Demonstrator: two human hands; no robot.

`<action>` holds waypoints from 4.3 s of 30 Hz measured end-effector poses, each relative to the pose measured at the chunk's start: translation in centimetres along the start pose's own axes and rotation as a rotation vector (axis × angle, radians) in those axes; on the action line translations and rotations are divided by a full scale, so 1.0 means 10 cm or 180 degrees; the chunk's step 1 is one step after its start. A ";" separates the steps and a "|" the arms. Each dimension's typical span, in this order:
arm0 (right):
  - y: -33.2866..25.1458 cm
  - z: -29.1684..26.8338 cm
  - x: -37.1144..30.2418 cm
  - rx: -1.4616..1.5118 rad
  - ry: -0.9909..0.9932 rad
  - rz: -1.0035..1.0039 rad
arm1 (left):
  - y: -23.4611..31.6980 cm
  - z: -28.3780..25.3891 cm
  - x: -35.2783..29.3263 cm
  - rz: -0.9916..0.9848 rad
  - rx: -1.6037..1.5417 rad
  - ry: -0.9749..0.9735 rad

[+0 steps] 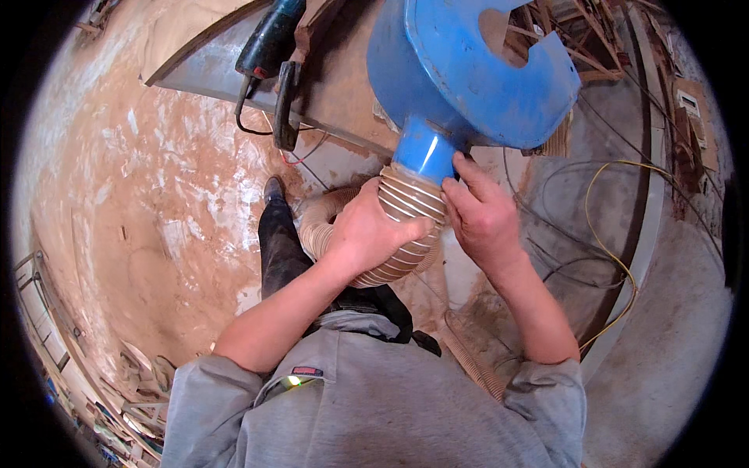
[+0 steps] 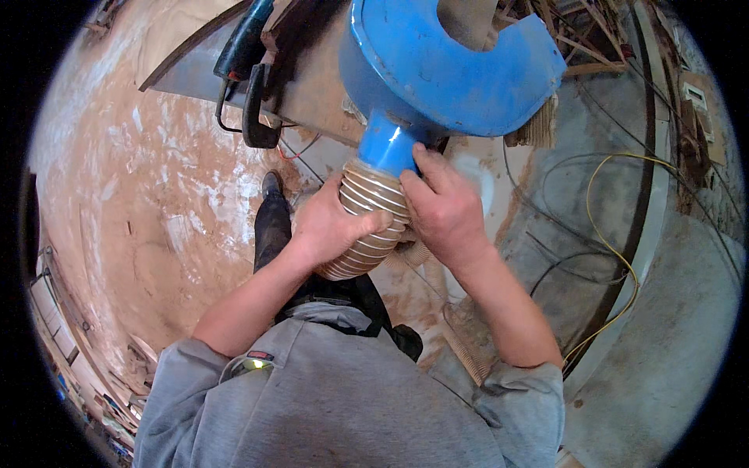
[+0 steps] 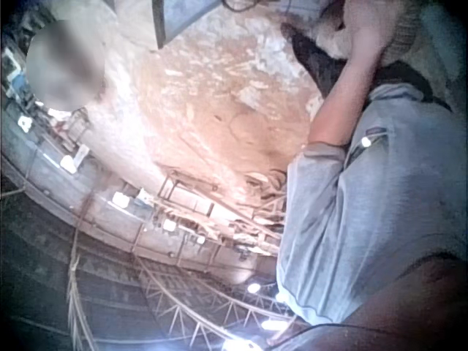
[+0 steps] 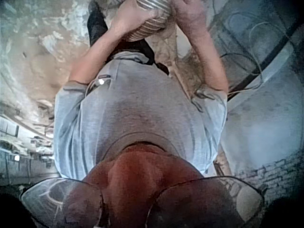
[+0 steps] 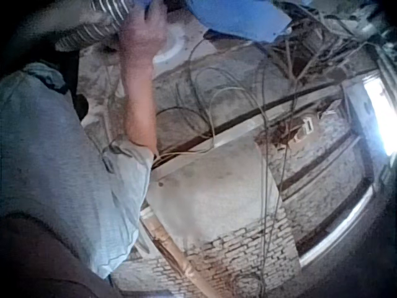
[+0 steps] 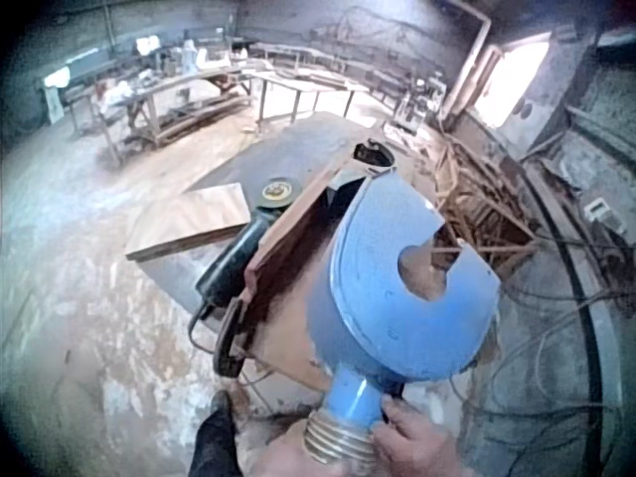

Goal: The person cuts a flexible dust collection hose with an angle grinder and then attaches it to a blue dust extraction hood. They use a hammer to adjust the hood's fit and then connect the hose to the hood's outlet.

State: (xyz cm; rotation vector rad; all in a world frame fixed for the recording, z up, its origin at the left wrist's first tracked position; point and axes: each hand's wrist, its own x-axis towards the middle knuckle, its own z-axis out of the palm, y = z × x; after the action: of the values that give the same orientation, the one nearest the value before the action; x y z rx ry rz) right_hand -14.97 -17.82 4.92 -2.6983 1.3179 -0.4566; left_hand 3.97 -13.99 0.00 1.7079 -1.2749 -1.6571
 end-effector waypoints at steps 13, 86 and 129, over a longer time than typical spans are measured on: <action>-0.09 0.07 -0.02 0.0000 0.0157 0.0262 | -0.24 0.23 0.01 0.0114 -0.0997 -0.0069; -0.13 1.46 -0.94 0.6721 0.1381 0.2064 | -0.24 0.15 0.13 -0.0434 -0.0663 -0.0062; 0.05 1.22 -0.71 0.6129 0.1127 0.2162 | 0.64 -0.12 0.01 0.1125 0.2533 0.0040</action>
State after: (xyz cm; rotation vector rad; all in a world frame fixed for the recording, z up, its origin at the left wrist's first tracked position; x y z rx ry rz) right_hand -15.69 -13.01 -8.38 -0.5898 0.7943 -1.1932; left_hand 3.09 -17.46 5.39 1.7158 -2.2708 -0.9777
